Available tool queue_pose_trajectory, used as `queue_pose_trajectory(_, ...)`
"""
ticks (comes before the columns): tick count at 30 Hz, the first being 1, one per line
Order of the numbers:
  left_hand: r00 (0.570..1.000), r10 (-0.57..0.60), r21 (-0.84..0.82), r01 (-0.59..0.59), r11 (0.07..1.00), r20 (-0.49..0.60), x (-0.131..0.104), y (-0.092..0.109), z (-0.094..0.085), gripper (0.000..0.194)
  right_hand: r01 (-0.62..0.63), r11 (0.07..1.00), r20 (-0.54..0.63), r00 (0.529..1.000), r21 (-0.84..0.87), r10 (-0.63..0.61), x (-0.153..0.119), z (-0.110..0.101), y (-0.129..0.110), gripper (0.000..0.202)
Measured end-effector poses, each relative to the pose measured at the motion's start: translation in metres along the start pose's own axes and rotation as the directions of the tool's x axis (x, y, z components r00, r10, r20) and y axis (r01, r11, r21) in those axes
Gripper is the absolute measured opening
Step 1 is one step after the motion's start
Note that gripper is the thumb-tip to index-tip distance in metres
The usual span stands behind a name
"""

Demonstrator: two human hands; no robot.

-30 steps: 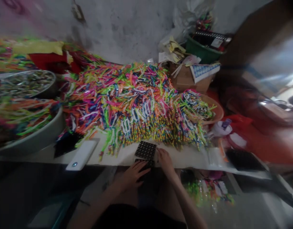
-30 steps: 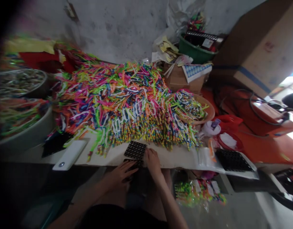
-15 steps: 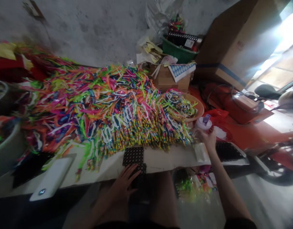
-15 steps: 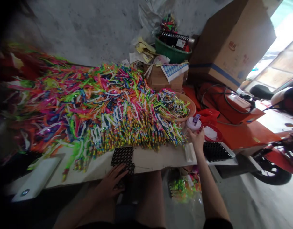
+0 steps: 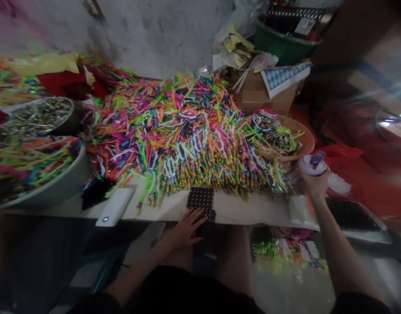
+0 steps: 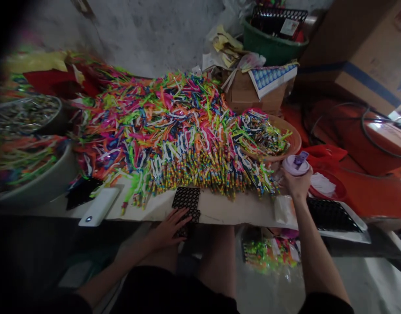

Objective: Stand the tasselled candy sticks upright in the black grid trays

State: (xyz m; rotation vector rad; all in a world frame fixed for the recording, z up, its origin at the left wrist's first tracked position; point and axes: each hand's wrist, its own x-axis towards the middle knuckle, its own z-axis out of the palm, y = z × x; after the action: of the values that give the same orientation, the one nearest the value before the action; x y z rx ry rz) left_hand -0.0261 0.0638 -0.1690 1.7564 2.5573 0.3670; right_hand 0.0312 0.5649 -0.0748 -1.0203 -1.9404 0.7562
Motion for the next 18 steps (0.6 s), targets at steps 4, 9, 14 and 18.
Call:
queue_pose_trajectory(4, 1.000, -0.013, 0.006, 0.013, 1.000, 0.003, -0.004, 0.000, -0.003, 0.068, -0.062, 0.995, 0.020, 0.998, -0.083, 0.064, 0.006, -0.004, -0.005, 0.092)
queue_pose_trajectory(9, 0.998, -0.055, 0.009, 0.055, 0.998, -0.013, -0.008, 0.000, -0.002, 0.071, 0.047, 0.998, -0.092, 0.994, -0.038, -0.050, 0.013, -0.026, -0.039, 0.086)
queue_pose_trajectory(14, 0.997, -0.075, -0.002, 0.075, 0.997, -0.017, -0.012, 0.001, 0.007, 0.069, 0.361, 0.931, -0.157, 0.924, 0.055, -0.349, -0.006, -0.070, -0.106, 0.090)
queue_pose_trajectory(18, 1.000, 0.018, -0.025, -0.018, 1.000, 0.003, 0.001, 0.015, 0.010, 0.070, 0.568, 0.814, -0.198, 0.818, 0.125, -0.540, -0.053, -0.101, -0.160, 0.097)
